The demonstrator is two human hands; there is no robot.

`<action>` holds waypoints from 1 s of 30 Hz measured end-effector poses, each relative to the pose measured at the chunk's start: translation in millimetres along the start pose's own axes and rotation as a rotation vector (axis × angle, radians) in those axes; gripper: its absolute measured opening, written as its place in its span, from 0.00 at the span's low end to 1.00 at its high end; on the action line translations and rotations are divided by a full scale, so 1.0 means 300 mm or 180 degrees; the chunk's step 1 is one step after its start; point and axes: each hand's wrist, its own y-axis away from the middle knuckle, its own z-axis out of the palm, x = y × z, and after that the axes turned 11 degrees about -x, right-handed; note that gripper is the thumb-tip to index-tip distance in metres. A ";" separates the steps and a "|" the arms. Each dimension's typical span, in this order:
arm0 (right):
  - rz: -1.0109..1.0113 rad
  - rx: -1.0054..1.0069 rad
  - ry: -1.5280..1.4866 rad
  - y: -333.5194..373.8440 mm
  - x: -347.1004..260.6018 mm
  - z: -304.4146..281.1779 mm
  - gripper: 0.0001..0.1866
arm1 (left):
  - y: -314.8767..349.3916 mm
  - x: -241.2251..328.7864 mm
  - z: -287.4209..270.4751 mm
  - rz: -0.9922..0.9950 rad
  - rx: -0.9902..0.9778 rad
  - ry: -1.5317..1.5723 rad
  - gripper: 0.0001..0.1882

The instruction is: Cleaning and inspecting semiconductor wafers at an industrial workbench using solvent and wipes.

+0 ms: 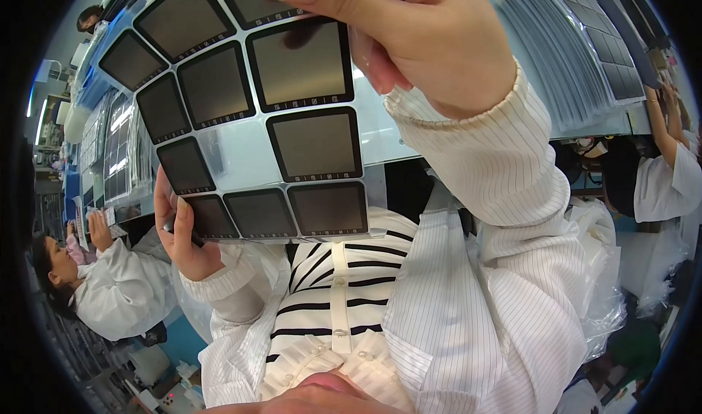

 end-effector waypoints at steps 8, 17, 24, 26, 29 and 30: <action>-0.0159 0.0224 -0.0200 -0.029 -0.015 -0.009 0.10 | -0.009 -0.001 0.023 0.0045 0.0187 0.0405 0.27; -0.0341 0.0093 -0.0227 -0.110 -0.050 -0.081 0.11 | 0.010 -0.005 -0.002 0.0013 0.0083 -0.0265 0.23; -0.0346 0.0037 -0.0214 -0.104 -0.058 -0.086 0.12 | 0.009 0.013 0.022 -0.0034 0.0076 -0.0290 0.22; -0.0386 0.0088 -0.0149 -0.094 -0.052 -0.092 0.12 | 0.005 0.016 0.033 -0.0046 0.0015 -0.0230 0.21; -0.0556 -0.0166 -0.0183 -0.105 -0.002 -0.105 0.13 | 0.026 0.011 0.025 -0.0018 0.0094 -0.0255 0.21; -0.0699 -0.0332 -0.0210 -0.101 -0.008 -0.114 0.14 | 0.020 0.012 0.029 -0.0018 0.0075 -0.0241 0.21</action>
